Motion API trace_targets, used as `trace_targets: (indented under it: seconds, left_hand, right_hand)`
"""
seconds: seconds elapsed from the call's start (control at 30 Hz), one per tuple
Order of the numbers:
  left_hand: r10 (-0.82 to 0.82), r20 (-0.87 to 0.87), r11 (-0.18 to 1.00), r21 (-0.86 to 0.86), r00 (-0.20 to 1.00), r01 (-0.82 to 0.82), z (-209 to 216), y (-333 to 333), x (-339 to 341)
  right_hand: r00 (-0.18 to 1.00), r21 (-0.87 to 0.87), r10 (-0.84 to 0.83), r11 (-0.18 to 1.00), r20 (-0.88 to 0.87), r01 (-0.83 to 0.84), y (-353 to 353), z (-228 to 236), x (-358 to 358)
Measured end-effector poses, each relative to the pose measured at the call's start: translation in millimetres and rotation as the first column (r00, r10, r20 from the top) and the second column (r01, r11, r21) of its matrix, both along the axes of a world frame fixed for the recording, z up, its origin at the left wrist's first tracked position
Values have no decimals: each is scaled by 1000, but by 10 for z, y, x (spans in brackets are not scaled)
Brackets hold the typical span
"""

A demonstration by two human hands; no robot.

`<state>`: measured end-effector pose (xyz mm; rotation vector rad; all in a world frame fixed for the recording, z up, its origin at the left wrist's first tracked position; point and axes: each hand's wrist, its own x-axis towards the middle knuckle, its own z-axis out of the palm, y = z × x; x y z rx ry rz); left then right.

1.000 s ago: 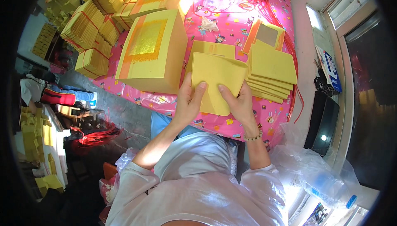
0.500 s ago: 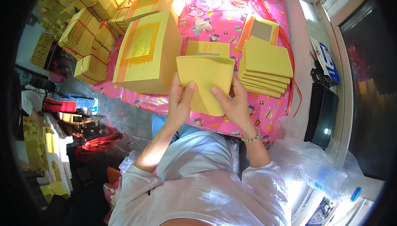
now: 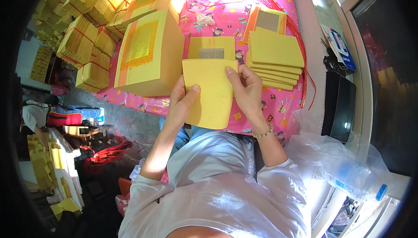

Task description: The person folds yellow paper sheets with gold foil accents into small rectangular packets. They repeatedly fold the sides and press the creases to form the shape. The person stacks the finished packets and ties a bundle with a red string.

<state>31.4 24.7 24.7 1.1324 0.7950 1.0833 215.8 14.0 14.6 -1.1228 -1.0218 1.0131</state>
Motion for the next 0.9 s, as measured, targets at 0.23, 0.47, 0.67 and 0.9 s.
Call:
trace_targets:
  seconds: [0.23, 0.47, 0.67, 0.9]
  left_hand:
    - [-14, 13, 996, -92, 1000, 15, 61, 30, -60]
    - [-34, 14, 992, -125, 999, 36, 60, 62, -33]
    - [-62, 32, 989, -134, 998, 66, 20, 175, -39]
    - [-69, 30, 969, -236, 997, 74, 35, 302, -1]
  right_hand:
    - [985, -214, 102, 968, -143, -131, -143, 288, -97]
    - [986, -185, 164, 970, 19, -158, -149, -60, 50]
    - [988, -192, 157, 969, -17, -157, -201, 38, -37]
    - [986, -258, 140, 953, -88, -158, -200, 132, -24]
